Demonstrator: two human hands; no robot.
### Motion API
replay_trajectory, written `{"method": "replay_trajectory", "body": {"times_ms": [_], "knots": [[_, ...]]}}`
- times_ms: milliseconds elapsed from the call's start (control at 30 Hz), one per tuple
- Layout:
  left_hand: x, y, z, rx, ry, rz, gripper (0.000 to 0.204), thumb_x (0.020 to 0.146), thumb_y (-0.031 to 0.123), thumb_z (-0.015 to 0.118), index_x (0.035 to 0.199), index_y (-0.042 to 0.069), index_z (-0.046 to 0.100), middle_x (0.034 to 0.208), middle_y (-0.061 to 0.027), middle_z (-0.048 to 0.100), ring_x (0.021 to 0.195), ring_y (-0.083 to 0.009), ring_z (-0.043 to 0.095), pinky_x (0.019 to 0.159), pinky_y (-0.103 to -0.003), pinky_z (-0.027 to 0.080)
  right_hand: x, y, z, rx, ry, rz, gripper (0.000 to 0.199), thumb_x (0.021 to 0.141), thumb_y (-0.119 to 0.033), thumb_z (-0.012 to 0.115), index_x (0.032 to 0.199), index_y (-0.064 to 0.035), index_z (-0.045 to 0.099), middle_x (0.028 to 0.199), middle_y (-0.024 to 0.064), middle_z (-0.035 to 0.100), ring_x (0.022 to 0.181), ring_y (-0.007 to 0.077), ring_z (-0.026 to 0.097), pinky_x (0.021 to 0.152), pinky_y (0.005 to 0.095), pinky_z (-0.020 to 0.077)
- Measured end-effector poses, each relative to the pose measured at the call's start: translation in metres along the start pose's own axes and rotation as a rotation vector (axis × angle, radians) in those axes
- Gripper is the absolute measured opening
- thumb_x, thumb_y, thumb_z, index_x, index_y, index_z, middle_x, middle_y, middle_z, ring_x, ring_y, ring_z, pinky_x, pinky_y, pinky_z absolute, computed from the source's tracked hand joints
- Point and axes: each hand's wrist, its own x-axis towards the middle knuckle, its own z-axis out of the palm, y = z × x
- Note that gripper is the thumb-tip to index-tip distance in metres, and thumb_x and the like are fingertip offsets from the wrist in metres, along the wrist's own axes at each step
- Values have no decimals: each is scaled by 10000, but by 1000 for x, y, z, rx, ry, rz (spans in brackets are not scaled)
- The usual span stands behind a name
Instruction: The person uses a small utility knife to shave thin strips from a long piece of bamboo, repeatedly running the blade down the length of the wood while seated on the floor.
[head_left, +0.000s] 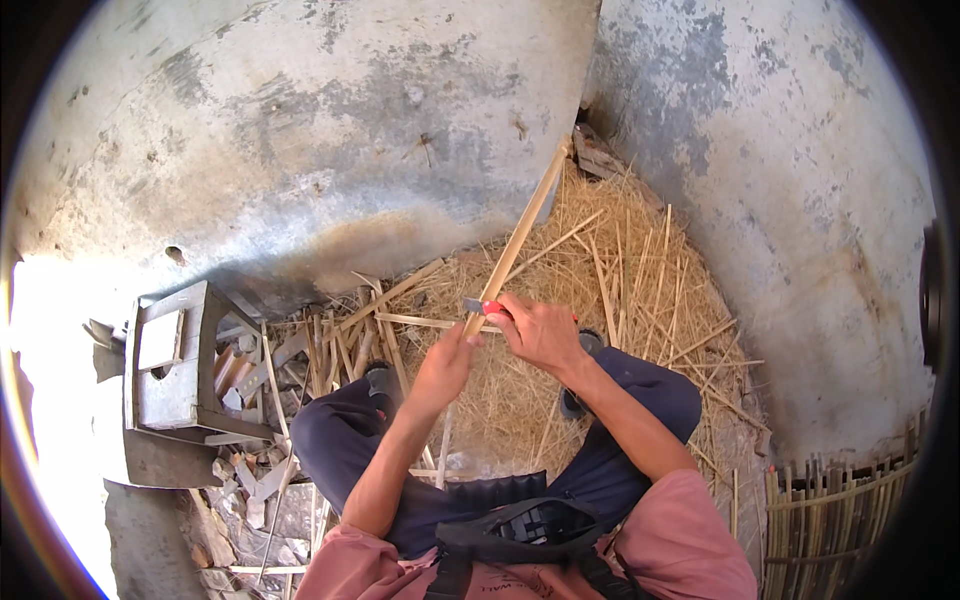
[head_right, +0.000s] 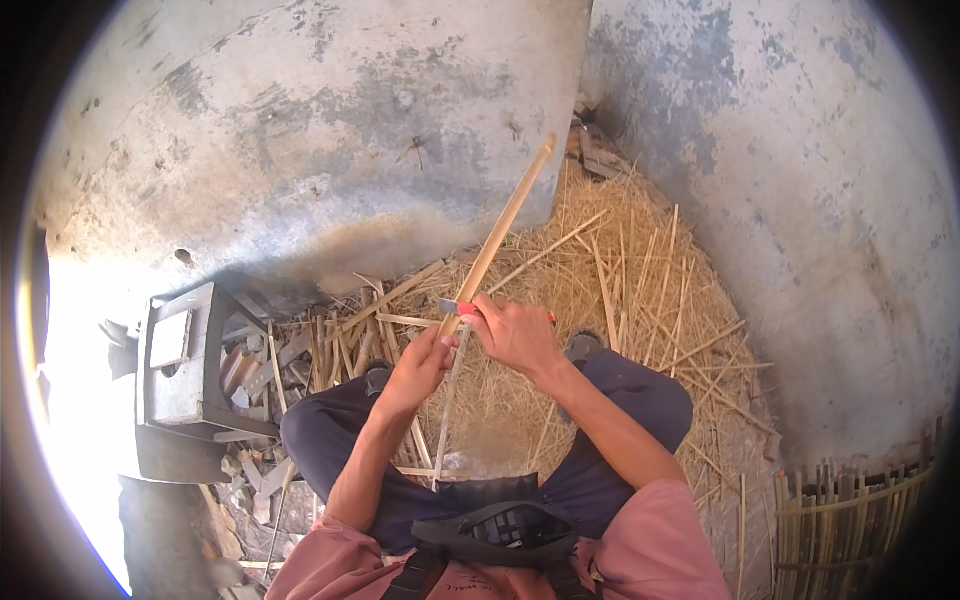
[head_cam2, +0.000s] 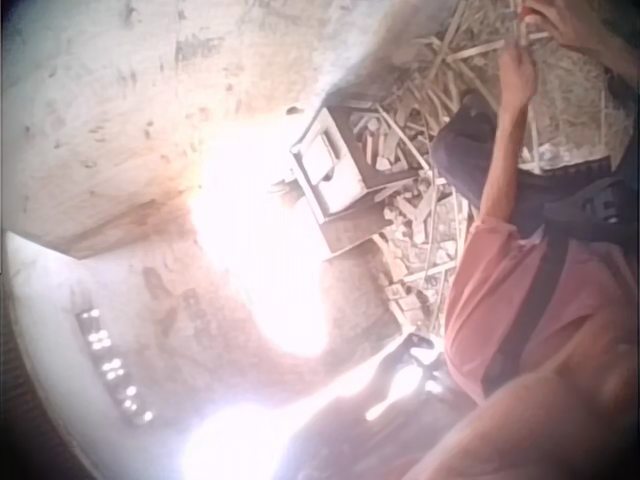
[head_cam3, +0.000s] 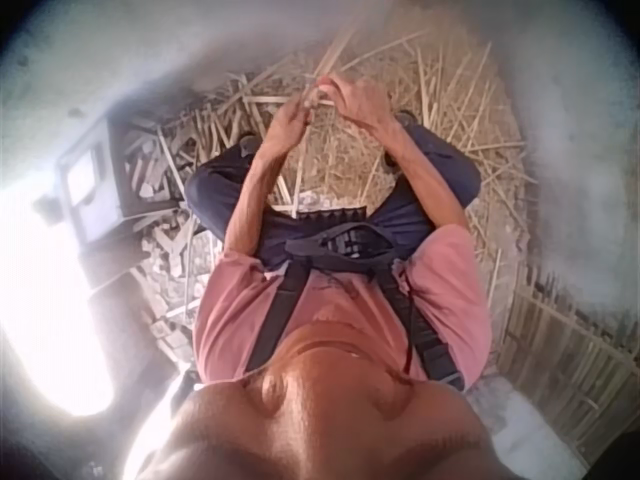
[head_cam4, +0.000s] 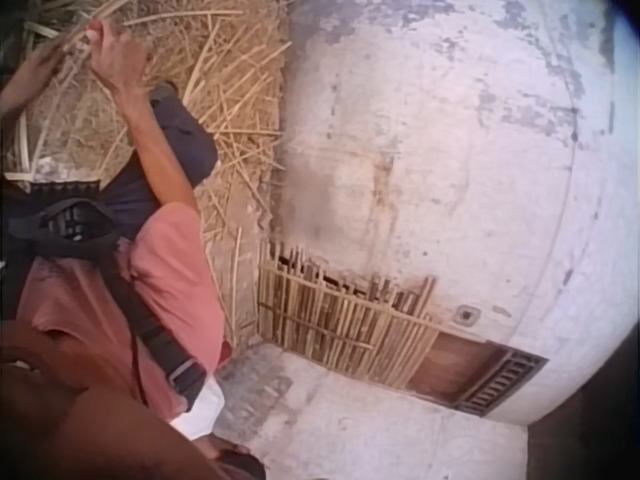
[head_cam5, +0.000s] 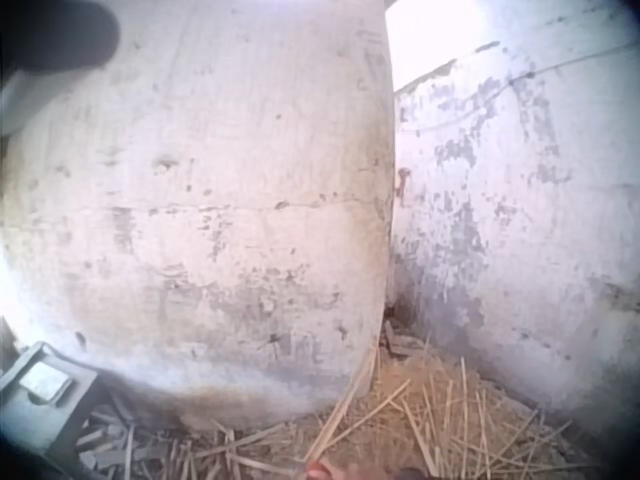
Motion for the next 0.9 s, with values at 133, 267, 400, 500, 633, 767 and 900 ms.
{"method": "replay_trajectory", "body": {"times_ms": [133, 267, 400, 500, 633, 767, 900], "knots": [[1, 8, -6, -372, -150, -275, 271, 1140, 242, 490, 1077, 12, 620, 736, -9, 543, 608, -127, 532, 579, -352, 458, 2, -3, -5, 54, -16, 29, 306, 1067, -382, 585, 1050, -90, 676, 741, 97, 705, 587, 303, 695, 498, 433, 515], [1, -3, 5, 160, 76, 201, 221, 1128, 226, 515, 1112, 14, 576, 701, -54, 574, 567, -188, 575, 541, -390, 456, 3, -4, -5, 35, -34, 21, 303, 1067, -384, 585, 1049, -92, 666, 742, 94, 705, 590, 299, 696, 493, 432, 511], [-4, 7, 9, 396, 138, 179, 163, 1102, 171, 521, 1124, 13, 553, 697, -199, 630, 644, -400, 661, 590, -500, 485, -2, 3, 1, -14, -23, 12, 308, 1069, -396, 585, 1050, -95, 649, 738, 91, 696, 598, 304, 694, 496, 431, 512], [-7, 15, 10, 542, 185, 173, 130, 1085, 136, 524, 1127, 13, 530, 725, -274, 643, 729, -504, 660, 632, -585, 485, -1, 0, 1, -12, 4, -7, 318, 1070, -407, 584, 1045, -95, 641, 738, 89, 691, 609, 308, 696, 497, 428, 512], [-9, 19, 10, 655, 203, 119, 140, 1084, 136, 530, 1151, 18, 495, 737, -292, 650, 741, -525, 650, 644, -630, 470, 0, -2, 1, -5, -1, 1, 328, 1067, -415, 588, 1048, -93, 643, 743, 94, 692, 623, 318, 698, 511, 436, 518], [-7, 12, 10, 612, 207, 142, 122, 1084, 127, 526, 1124, 12, 527, 735, -279, 654, 739, -514, 663, 634, -597, 483, 0, -1, -3, 118, -73, 64, 363, 1066, -429, 590, 1082, -80, 690, 717, 108, 687, 613, 323, 683, 541, 436, 506], [-6, -6, 9, 287, 137, 142, 167, 1101, 137, 519, 1111, -9, 599, 697, -158, 610, 650, -323, 639, 616, -444, 479, 4, 5, -8, 400, -292, 241, 425, 1069, -455, 586, 1108, -60, 740, 679, 121, 667, 576, 313, 641, 565, 427, 463]]}}
